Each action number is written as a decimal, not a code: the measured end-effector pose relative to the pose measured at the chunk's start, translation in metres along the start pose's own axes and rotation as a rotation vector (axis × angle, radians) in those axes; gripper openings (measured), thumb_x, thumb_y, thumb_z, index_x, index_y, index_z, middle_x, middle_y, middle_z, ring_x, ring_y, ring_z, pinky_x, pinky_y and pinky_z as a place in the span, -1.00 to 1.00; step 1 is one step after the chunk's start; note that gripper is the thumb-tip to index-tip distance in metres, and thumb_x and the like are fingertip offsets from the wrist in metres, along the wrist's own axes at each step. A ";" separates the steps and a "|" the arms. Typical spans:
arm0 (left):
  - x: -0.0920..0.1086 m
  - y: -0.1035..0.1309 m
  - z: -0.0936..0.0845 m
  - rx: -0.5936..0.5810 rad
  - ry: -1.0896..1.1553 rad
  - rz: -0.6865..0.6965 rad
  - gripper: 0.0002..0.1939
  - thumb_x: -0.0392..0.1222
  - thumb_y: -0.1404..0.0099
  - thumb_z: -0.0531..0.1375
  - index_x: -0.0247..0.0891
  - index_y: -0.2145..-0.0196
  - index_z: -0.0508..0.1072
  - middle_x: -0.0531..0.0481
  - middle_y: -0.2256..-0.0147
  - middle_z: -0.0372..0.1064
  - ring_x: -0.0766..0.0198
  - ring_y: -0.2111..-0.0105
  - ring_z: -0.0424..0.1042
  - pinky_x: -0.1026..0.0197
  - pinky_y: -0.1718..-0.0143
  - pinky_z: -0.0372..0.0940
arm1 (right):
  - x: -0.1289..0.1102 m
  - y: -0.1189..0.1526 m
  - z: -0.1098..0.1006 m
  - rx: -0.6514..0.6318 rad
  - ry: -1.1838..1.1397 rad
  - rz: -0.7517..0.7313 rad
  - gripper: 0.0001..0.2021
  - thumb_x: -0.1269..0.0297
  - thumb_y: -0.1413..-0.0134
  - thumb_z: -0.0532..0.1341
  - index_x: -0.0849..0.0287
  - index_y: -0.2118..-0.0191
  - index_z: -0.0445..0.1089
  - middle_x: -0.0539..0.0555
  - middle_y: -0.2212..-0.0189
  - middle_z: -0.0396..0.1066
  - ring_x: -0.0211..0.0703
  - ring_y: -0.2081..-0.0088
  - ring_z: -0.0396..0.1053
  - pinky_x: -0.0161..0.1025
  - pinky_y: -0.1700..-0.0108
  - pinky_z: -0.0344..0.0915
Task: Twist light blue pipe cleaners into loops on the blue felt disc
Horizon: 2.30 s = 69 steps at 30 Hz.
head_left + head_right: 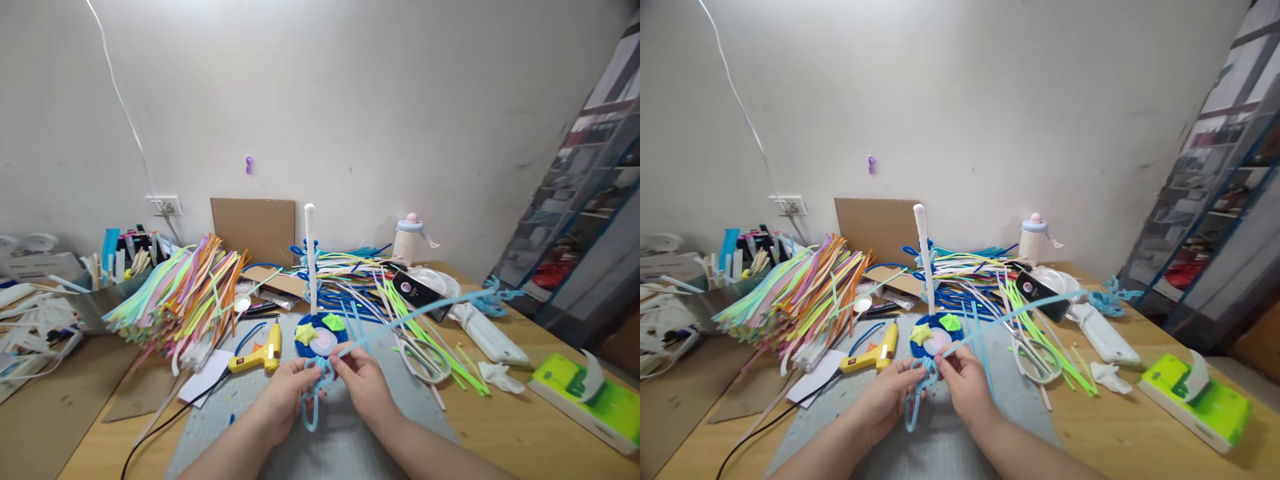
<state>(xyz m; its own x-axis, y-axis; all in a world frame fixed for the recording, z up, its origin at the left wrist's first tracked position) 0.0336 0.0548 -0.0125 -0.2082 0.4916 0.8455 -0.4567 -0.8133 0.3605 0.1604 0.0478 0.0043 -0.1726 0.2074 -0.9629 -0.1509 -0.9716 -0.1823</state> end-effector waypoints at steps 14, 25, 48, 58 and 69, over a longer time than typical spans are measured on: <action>0.007 0.002 -0.004 0.068 -0.277 0.036 -0.67 0.01 0.09 0.28 -0.35 0.49 0.43 0.05 0.58 0.29 0.51 0.69 -0.04 0.35 0.66 -0.22 | 0.002 0.001 0.000 -0.007 -0.027 0.036 -0.76 0.15 0.13 0.26 0.23 0.52 0.29 -0.04 0.66 0.28 -0.29 0.57 0.24 -0.33 0.47 0.20; 0.017 0.004 0.003 0.060 -0.343 0.098 -0.73 -0.07 0.18 0.32 -0.34 0.59 0.43 0.07 0.63 0.30 0.42 0.60 0.16 0.35 0.55 0.01 | 0.002 0.002 0.000 0.005 -0.026 0.093 -0.72 0.12 0.17 0.28 0.21 0.58 0.24 -0.05 0.71 0.29 -0.30 0.62 0.23 -0.33 0.50 0.17; 0.023 0.003 0.005 0.066 -0.418 0.300 -0.68 -0.02 0.09 0.26 -0.30 0.63 0.26 0.14 0.66 0.11 0.45 0.63 0.07 0.36 0.59 -0.02 | 0.014 0.003 0.008 -0.118 0.017 0.184 -0.77 0.15 0.17 0.27 0.23 0.50 0.31 -0.07 0.59 0.25 -0.36 0.59 0.17 -0.39 0.56 0.16; 0.019 0.000 -0.002 0.117 -0.241 0.188 -0.73 -0.10 0.10 0.29 -0.33 0.53 0.33 0.08 0.61 0.28 0.43 0.64 0.22 0.34 0.56 0.16 | 0.010 0.006 0.011 -0.161 -0.099 0.259 -0.81 0.19 0.13 0.23 0.22 0.43 0.29 -0.07 0.59 0.27 -0.33 0.55 0.21 -0.41 0.56 0.12; 0.011 0.006 0.006 0.036 -0.178 0.075 -0.79 -0.18 0.06 0.26 -0.34 0.55 0.31 0.05 0.59 0.31 0.45 0.66 0.23 0.35 0.59 0.16 | 0.012 0.015 0.023 -0.278 -0.336 0.440 -0.80 0.20 0.14 0.20 0.20 0.41 0.22 -0.06 0.63 0.31 -0.28 0.60 0.29 -0.37 0.54 0.15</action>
<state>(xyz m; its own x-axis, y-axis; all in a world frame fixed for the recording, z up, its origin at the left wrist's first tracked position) 0.0336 0.0532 0.0020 -0.0829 0.3691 0.9257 -0.4139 -0.8577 0.3049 0.1338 0.0385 -0.0055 -0.4646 -0.2389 -0.8527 0.2555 -0.9581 0.1292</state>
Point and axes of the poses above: each hand's wrist, its own y-axis away from the middle knuckle, its own z-axis out of the palm, x = y × z, the point moved 6 cm from there along -y, towards the middle knuckle
